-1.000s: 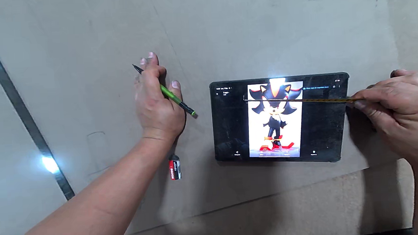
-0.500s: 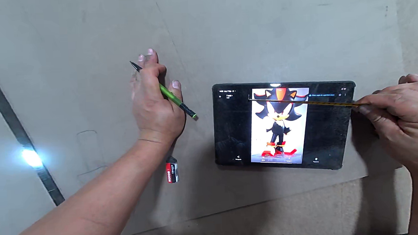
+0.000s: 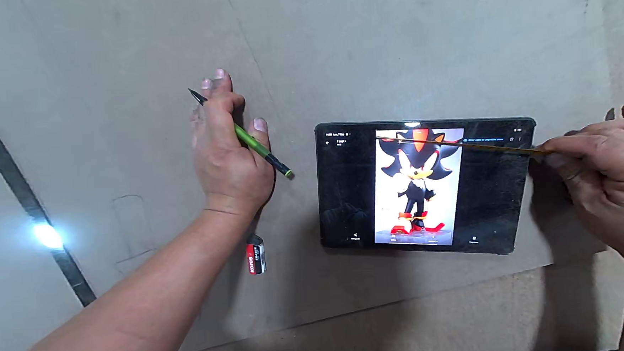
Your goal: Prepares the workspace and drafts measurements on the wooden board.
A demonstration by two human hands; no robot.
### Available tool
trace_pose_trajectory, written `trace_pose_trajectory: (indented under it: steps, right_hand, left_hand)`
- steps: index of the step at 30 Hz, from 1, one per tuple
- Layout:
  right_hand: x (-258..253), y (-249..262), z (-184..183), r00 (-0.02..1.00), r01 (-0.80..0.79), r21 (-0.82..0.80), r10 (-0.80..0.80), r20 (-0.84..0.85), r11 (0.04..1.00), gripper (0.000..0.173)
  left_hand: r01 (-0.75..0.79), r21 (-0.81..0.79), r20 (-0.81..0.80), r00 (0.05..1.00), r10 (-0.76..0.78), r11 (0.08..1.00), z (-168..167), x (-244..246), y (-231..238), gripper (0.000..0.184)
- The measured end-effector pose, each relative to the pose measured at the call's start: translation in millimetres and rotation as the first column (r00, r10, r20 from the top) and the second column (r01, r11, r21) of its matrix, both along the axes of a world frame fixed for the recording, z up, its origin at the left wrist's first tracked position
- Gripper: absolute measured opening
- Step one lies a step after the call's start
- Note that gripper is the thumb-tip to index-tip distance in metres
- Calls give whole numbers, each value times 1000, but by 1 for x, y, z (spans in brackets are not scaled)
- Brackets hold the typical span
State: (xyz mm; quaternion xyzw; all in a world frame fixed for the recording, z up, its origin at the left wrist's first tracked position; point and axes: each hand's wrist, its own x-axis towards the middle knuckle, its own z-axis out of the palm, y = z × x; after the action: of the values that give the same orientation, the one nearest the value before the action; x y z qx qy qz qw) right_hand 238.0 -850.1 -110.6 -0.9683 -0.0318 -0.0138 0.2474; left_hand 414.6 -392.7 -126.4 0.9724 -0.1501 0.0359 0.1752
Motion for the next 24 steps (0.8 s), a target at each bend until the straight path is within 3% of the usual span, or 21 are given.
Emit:
trace_pose_trajectory:
  steps: [8, 24]
  right_hand:
    - [-1, -8, -1, 998, -3, 3, 3, -55, 1000, 31]
    - [7, 6, 7, 1000, 11, 14, -11, 23, 1000, 28]
  left_hand:
    - [-11, -9, -10, 1000, 11, 1000, -1, 0, 0, 45]
    - [26, -12, 21, 999, -25, 1000, -1, -1, 1, 46]
